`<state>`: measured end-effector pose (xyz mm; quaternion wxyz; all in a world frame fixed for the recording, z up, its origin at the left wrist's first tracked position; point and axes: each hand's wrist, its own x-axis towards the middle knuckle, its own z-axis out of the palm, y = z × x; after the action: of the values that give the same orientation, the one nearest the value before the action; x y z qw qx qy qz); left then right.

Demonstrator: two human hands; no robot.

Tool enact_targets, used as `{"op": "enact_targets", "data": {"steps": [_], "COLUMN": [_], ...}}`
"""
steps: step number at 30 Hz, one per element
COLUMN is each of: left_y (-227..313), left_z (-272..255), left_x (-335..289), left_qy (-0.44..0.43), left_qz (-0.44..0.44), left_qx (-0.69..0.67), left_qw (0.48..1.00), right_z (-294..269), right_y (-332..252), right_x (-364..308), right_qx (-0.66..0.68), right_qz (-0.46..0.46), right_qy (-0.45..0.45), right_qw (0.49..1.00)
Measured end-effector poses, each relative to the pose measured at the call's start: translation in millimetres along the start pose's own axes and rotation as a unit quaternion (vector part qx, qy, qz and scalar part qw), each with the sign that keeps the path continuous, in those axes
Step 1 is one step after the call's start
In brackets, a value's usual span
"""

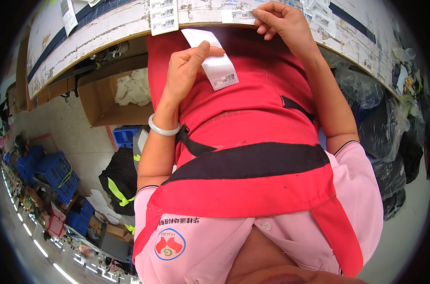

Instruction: Checking and folding paper labels or tags at a manufacturing workbench.

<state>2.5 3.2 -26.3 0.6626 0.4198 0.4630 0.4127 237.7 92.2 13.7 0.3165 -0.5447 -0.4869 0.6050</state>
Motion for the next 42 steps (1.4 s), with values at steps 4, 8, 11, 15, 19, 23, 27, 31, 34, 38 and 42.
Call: {"op": "enact_targets", "data": {"steps": [4,8,11,15,19,23,27,31,34,38,42], "left_y": [-3,-3,-3,-4,-7,-8,-8,-9,-9,-9,-11], "left_z": [0,0,-1,0,-1,-1,0,-1,0,1,1], "left_x": [1,2,1,2,3,2,2,2,1,2,3], "left_qy": [0.003,0.002,0.002,-0.003,-0.014,-0.016,-0.018,-0.021,-0.023,-0.026,-0.027], "left_qz": [0.0,0.0,0.003,0.004,0.001,-0.003,-0.005,-0.007,-0.009,-0.01,-0.013], "left_qx": [0.0,0.001,0.011,0.009,0.011,0.008,-0.001,-0.002,-0.008,-0.009,-0.006], "left_qw": [1.0,1.0,1.0,1.0,1.0,1.0,1.0,1.0,1.0,1.0,1.0], "right_z": [3,5,7,6,9,10,11,11,12,16,16], "right_y": [2,9,8,10,5,6,7,8,5,0,-5], "right_x": [5,8,8,8,6,6,6,6,5,3,3], "right_qx": [0.001,0.012,0.01,0.023,0.007,-0.002,-0.01,-0.011,-0.023,-0.076,-0.138], "right_qz": [0.021,0.022,0.026,0.022,0.023,0.022,0.018,0.012,0.01,-0.001,-0.008], "right_qy": [-0.001,-0.001,0.001,-0.004,0.004,0.007,0.007,0.002,0.006,0.013,0.015], "right_qw": [1.0,1.0,1.0,0.999,1.0,1.0,1.0,1.0,1.0,0.997,0.99]}}
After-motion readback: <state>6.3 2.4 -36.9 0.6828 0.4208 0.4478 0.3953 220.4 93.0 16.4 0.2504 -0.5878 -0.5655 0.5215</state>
